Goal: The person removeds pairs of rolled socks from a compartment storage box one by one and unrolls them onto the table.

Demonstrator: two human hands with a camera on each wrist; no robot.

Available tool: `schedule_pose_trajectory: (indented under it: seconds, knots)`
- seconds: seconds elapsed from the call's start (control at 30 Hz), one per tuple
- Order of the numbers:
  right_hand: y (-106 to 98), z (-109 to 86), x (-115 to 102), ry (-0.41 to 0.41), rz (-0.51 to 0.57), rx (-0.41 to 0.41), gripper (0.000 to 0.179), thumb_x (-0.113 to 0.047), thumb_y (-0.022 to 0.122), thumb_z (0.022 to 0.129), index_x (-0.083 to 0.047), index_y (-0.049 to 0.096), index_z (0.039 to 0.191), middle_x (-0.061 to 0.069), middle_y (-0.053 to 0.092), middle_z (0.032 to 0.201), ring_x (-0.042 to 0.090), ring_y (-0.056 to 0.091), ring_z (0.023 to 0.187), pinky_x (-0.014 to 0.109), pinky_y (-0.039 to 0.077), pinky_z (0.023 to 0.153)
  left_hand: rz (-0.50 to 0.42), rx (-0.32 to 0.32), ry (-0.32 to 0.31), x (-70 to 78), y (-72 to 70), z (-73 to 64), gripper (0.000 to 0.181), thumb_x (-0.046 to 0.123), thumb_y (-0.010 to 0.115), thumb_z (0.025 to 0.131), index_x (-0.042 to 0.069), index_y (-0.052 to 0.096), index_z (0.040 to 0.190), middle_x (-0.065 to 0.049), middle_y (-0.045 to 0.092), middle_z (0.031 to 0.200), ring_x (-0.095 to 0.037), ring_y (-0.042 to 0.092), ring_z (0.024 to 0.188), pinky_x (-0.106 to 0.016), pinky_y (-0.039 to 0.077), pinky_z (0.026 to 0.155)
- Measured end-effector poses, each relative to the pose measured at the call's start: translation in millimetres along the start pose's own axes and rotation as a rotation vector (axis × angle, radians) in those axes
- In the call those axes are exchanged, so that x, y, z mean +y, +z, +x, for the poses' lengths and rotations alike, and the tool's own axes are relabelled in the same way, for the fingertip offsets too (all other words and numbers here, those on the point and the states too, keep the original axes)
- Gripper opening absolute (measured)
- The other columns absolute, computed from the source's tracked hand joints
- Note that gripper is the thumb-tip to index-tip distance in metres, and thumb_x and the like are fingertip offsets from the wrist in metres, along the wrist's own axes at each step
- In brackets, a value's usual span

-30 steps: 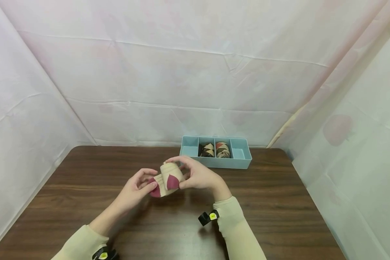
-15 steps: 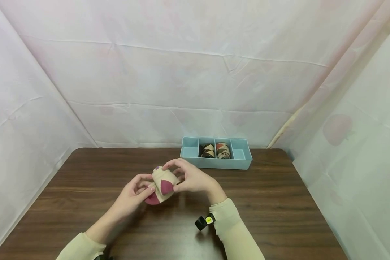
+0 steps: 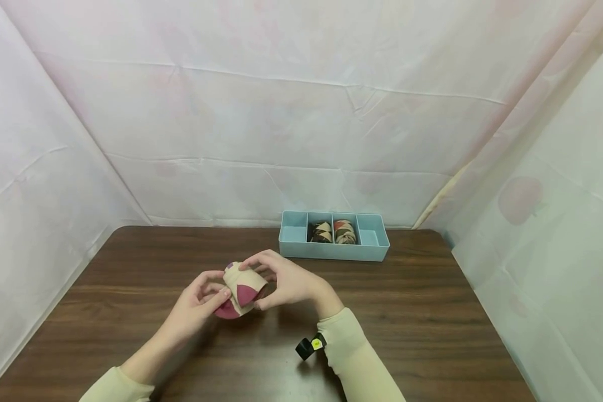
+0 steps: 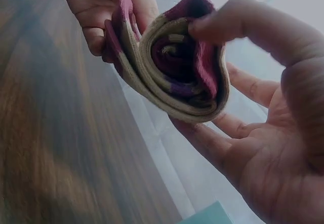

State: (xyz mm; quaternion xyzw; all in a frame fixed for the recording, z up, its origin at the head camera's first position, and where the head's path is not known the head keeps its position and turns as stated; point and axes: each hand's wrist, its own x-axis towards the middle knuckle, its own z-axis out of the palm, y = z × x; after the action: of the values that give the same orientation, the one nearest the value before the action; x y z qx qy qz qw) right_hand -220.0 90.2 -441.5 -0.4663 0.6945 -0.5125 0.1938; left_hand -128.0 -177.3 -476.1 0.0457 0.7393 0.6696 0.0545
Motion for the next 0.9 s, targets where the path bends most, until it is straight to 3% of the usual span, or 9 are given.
schedule_pose_trajectory:
  seconds: [0.33,0.63,0.9]
  knots:
    - [26.6,14.0,-9.2,0.099,-0.056,0.046,0.079,-0.016,0.102,0.079,-0.019,0.056,0.144,0.002,0.047,0.147,0.021,0.062,0.131,0.034,0.060,0.097,0.033,0.010,-0.044,0.1,-14.6,-19.3,0.053,0.018,0.077,0.105,0.007,0.050,0.150,-0.019,0.073,0.119,-0.029,0.079,0.105,-0.031,0.060,0.086]
    - [58.3,25.1,-19.1,0.164,-0.353,0.045,0.081,-0.027,0.101,0.081,-0.018,0.054,0.146,0.002,0.048,0.148,0.010,0.053,0.126,0.022,0.053,0.098,0.038,0.009,-0.106,-8.0,-25.1,-33.6,0.056,0.018,0.075,0.106,0.002,0.043,0.148,-0.018,0.072,0.121,-0.028,0.078,0.106,-0.030,0.059,0.088]
    - [70.5,30.2,-10.9,0.182,-0.371,-0.017,0.075,-0.021,0.096,0.084,-0.022,0.054,0.146,0.001,0.051,0.147,0.008,0.053,0.121,0.018,0.055,0.087,0.062,-0.033,-0.157,-17.9,-32.3,-40.0,0.057,0.013,0.077,0.104,-0.002,0.038,0.143,-0.018,0.073,0.108,-0.027,0.078,0.094,-0.032,0.060,0.079]
